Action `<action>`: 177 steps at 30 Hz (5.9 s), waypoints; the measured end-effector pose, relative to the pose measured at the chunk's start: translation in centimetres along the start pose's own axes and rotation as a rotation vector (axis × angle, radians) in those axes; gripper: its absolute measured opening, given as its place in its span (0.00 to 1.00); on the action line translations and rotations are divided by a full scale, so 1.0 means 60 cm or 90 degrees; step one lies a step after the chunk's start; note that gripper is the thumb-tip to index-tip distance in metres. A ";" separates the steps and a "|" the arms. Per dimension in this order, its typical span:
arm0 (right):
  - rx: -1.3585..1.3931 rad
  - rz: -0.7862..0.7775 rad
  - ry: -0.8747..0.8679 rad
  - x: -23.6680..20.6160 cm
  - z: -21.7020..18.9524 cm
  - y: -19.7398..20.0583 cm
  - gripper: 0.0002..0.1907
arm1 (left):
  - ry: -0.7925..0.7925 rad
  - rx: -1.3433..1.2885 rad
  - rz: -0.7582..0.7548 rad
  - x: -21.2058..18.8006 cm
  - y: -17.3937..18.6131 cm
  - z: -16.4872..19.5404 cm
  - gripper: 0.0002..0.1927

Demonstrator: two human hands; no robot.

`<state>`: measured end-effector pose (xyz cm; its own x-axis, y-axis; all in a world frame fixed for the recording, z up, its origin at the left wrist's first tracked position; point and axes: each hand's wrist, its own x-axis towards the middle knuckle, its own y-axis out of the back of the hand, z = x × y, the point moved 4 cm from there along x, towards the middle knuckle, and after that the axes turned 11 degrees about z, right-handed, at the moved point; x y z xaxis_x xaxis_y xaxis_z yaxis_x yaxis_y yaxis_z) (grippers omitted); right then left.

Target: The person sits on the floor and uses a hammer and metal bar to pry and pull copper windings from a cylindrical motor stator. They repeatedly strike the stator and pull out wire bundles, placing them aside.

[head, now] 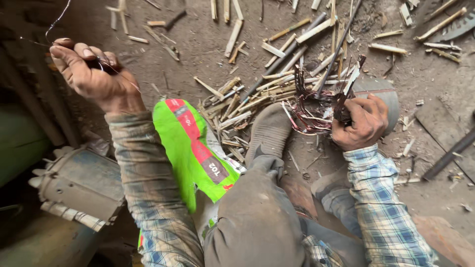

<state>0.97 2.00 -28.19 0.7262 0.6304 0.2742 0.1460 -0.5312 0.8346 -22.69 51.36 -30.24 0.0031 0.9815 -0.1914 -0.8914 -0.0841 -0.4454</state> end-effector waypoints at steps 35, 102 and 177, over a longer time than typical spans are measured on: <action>0.904 0.244 -0.178 0.008 -0.138 0.635 0.28 | -0.028 -0.189 -0.774 -1.038 -0.590 0.258 0.06; -0.076 0.433 0.120 -0.042 -0.129 0.721 0.18 | 0.460 0.198 -1.019 -1.004 -0.517 0.118 0.20; 0.311 0.261 -0.258 -0.075 -0.072 0.680 0.09 | -0.815 0.315 -0.914 -1.015 -0.550 0.184 0.18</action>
<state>0.75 -20.08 6.68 0.9629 0.1214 0.2412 0.0241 -0.9283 0.3710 1.52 -3.74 5.80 0.6366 -0.1778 0.7504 -0.5586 0.5646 0.6076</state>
